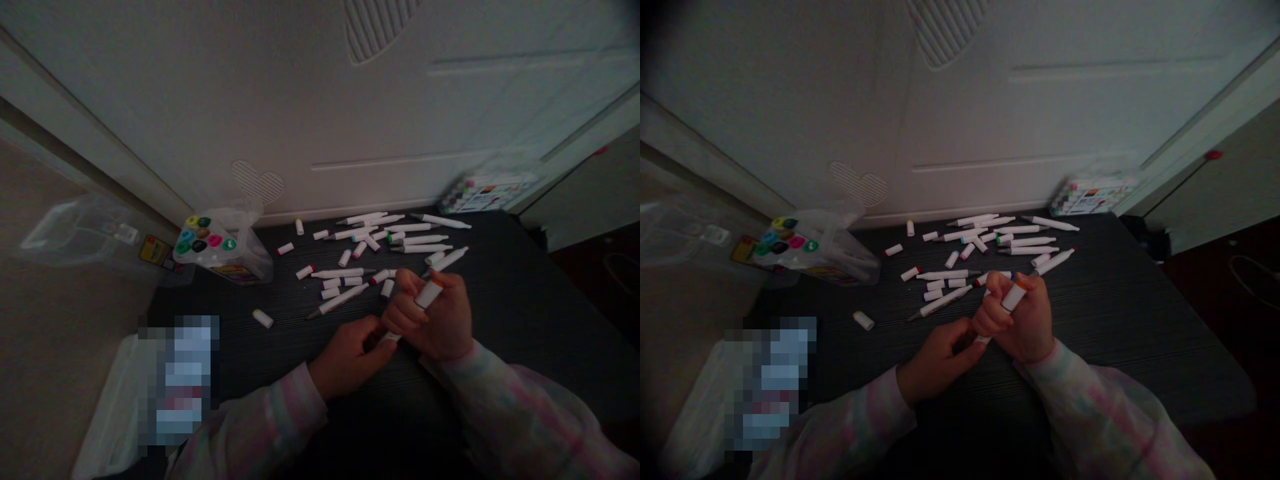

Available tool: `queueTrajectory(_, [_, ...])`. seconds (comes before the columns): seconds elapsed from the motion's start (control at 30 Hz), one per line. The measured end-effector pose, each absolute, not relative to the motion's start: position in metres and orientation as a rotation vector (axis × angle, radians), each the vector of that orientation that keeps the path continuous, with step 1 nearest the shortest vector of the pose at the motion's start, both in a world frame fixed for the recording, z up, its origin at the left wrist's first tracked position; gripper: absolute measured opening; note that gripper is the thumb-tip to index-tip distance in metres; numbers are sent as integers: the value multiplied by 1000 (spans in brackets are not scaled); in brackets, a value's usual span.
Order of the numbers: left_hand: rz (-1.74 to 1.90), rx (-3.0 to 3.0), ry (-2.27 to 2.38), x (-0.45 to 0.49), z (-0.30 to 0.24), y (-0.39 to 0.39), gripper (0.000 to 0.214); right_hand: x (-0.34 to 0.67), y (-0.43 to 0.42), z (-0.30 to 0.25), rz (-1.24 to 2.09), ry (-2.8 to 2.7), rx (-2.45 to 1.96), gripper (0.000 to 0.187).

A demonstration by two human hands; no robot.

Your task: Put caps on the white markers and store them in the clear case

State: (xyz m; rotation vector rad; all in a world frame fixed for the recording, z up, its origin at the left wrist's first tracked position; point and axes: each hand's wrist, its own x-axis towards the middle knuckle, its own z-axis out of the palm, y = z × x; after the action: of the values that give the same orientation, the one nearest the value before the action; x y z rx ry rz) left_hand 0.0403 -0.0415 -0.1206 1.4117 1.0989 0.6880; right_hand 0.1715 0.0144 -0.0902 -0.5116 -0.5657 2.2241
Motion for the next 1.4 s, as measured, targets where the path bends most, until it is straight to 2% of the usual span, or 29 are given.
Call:
queueTrajectory(0.57, [646,1453,1096,40,-123,-41,23,170,14,-90,2202,-581,-517,24])
queueTrajectory(1.03, [683,1326,1122,40,-127,-41,25,163,21,-96,2124,-589,-639,41])
queueTrajectory(1.4, [695,1277,1109,40,-126,-42,25,160,20,-100,2092,-569,-654,47])
